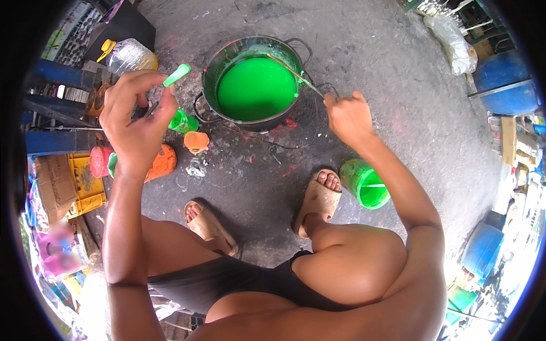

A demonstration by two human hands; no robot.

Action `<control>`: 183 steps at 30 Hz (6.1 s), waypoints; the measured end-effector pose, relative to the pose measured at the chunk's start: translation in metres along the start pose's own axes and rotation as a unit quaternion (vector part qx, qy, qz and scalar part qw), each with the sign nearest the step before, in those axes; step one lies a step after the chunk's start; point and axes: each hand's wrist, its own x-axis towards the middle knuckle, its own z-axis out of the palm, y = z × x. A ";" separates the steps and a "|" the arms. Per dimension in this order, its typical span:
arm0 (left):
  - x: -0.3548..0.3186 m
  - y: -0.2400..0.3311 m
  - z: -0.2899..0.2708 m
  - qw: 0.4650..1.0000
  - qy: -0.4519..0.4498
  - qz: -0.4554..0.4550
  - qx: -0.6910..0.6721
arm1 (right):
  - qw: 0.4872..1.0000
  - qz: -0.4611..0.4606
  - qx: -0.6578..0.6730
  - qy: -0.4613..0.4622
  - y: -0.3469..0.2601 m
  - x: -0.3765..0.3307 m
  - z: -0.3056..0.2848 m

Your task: The person mixes green liquid in a bucket, then moves to a table to assemble white candle cups by inserting wicks and securing them with a small tool. The person handles multiple candle cups and wicks one at a time.

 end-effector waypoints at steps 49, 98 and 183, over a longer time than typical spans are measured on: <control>-0.035 0.000 -0.001 0.993 -0.116 -0.019 0.011 | 0.827 0.506 0.243 -0.032 0.052 -0.358 0.162; -0.026 0.027 -0.014 0.991 -0.117 -0.050 -0.037 | 0.904 0.356 -0.020 -0.238 -0.004 -0.272 -0.139; -0.031 -0.154 -0.225 0.635 0.451 -0.388 -0.493 | 0.956 0.109 0.216 -0.169 -0.400 0.404 -0.029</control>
